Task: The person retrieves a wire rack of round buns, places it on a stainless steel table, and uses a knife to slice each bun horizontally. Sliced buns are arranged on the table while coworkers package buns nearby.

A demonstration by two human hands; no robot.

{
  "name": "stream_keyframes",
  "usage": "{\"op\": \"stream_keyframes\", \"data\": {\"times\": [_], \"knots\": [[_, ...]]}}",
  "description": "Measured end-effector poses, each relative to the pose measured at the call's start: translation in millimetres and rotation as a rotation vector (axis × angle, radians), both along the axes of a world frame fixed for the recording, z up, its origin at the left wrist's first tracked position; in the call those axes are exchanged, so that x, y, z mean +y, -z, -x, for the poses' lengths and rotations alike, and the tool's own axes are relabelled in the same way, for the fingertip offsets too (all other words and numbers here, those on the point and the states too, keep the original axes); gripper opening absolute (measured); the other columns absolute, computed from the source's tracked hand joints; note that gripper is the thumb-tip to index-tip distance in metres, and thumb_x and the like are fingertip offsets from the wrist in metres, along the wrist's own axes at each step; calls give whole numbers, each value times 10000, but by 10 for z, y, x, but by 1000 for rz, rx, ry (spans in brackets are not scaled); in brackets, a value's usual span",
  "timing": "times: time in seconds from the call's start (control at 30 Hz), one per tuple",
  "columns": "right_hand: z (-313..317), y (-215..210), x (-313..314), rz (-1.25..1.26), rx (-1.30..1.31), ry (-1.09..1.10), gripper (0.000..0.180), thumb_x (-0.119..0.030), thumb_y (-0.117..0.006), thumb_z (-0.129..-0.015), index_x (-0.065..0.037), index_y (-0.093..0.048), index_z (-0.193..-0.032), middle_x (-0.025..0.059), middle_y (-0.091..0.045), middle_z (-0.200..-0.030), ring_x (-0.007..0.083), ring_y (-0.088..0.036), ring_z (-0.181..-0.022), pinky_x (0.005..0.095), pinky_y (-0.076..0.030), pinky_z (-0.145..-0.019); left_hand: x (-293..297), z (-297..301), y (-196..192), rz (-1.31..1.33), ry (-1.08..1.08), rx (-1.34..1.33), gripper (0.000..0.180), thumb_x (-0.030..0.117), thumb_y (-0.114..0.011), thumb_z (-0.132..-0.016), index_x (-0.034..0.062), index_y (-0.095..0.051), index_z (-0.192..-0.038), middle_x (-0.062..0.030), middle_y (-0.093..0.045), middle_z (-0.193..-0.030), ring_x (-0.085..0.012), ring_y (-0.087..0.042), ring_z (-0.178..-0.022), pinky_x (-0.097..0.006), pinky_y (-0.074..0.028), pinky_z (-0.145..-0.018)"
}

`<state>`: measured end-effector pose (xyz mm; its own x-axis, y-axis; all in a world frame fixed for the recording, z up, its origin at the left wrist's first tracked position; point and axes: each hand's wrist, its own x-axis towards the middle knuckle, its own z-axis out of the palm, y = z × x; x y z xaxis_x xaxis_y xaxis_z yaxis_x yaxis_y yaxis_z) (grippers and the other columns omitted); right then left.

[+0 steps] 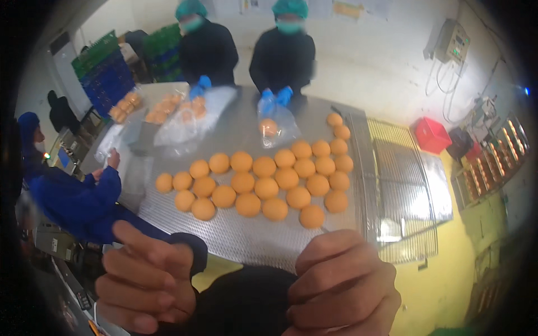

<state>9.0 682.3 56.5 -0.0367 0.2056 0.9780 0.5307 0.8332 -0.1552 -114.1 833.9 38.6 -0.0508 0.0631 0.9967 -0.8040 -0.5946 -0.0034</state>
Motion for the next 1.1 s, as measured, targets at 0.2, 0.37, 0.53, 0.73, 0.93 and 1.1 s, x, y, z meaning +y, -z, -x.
{"op": "stream_keyframes", "data": {"times": [0.2,0.37,0.53,0.73,0.93,1.1], "knots": [[180,405,-187,-120,194,-158,95,-95,-650,-891,-135,-580,-942,6,-568,-729,156,-523,-574,320,-342,-558,-575,73,414,291,31,-213,150,100,-524,-936,150,-449,-815,32,-426,-726,-122,-456,-672,-320,-348,-704],[202,355,-91,-215,-16,-401,94,-30,-648,-848,-111,-601,-836,10,-585,-650,151,-535,-514,315,-376,-587,-452,-202,602,8,224,-584,223,75,-491,-942,140,-444,-734,36,-391,-682,-107,-440,-656,-288,-381,-709],[127,443,-331,-122,-22,-159,82,-29,-664,-838,-69,-599,-810,40,-594,-629,159,-541,-510,300,-376,-525,-455,-332,737,3,247,-505,207,29,-552,-886,123,-474,-719,22,-446,-664,-115,-461,-624,-286,-400,-626],[119,508,-617,17,-36,-2,49,-62,-691,-849,-42,-647,-851,65,-650,-677,166,-558,-520,283,-382,-496,-442,-412,809,-56,299,-356,177,37,-600,-829,124,-492,-718,8,-546,-674,-120,-521,-619,-312,-399,-586],[99,1010,-1238,290,429,641,129,-14,-763,-748,-24,-654,-680,94,-671,-690,199,-621,-577,307,-459,-505,-231,-630,1267,-301,299,309,81,91,-616,-815,88,-688,-851,-21,-678,-819,-188,-623,-782,-364,-438,-643],[468,2490,-1989,790,1082,1002,120,-88,-756,-790,-7,-688,-734,73,-677,-707,166,-629,-659,304,-476,-629,-778,-1078,2627,-116,398,1183,197,59,-642,-856,5,-654,-1045,-119,-685,-881,-274,-673,-810,-385,-514,-727]]}}
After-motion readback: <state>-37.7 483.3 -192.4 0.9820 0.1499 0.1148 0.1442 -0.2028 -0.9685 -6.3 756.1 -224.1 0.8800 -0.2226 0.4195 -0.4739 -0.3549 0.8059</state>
